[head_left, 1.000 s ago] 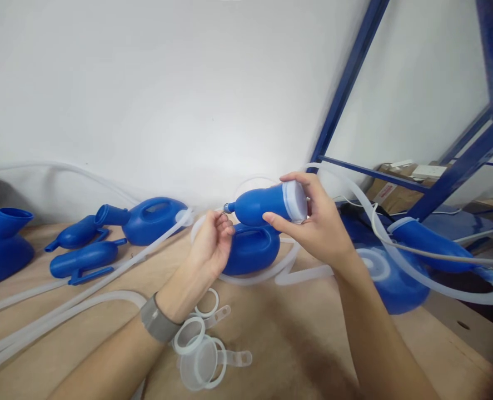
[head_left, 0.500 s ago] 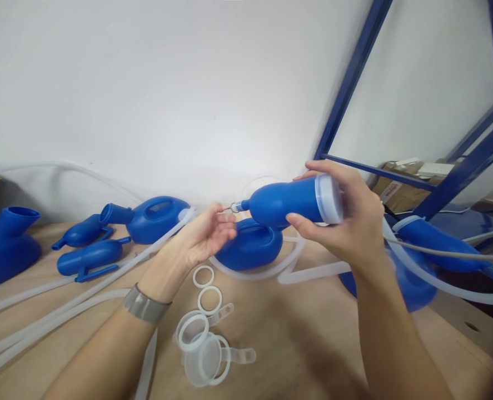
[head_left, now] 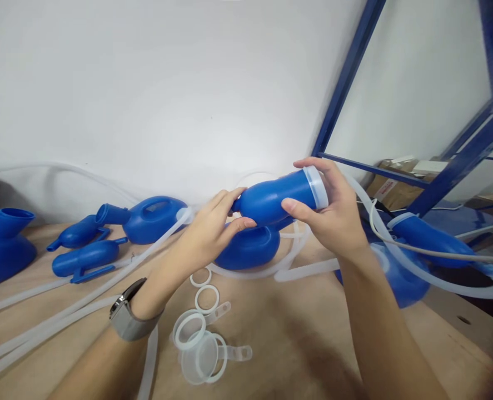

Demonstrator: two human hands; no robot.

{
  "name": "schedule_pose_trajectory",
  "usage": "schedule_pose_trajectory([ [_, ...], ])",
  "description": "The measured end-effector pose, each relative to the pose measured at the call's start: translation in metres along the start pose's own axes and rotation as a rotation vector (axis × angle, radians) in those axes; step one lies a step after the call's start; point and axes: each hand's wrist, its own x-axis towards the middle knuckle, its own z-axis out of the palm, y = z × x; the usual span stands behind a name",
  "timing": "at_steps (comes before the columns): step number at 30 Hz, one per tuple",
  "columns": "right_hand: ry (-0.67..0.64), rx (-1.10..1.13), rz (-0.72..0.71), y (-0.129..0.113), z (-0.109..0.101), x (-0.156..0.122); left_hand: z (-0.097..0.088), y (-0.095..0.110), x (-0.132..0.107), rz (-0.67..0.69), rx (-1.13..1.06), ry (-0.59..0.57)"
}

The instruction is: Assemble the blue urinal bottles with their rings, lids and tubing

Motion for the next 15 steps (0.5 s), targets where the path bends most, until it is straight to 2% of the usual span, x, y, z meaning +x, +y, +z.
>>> schedule_pose_trajectory([
  [4,-0.041,0.035,-0.042,-0.005,0.000,-0.003,0.005,-0.009,-0.002,-0.089,0.074,-0.051],
  [9,-0.013,-0.013,-0.245,-0.018,0.006,-0.007,0.002,-0.025,-0.003,-0.223,0.064,0.168],
  [12,0.102,-0.038,-0.153,-0.017,0.003,-0.005,-0.011,-0.027,-0.003,-0.216,0.018,0.166],
  [15,0.251,-0.116,-0.002,0.000,-0.011,-0.002,-0.025,-0.022,-0.003,-0.221,0.055,0.184],
])
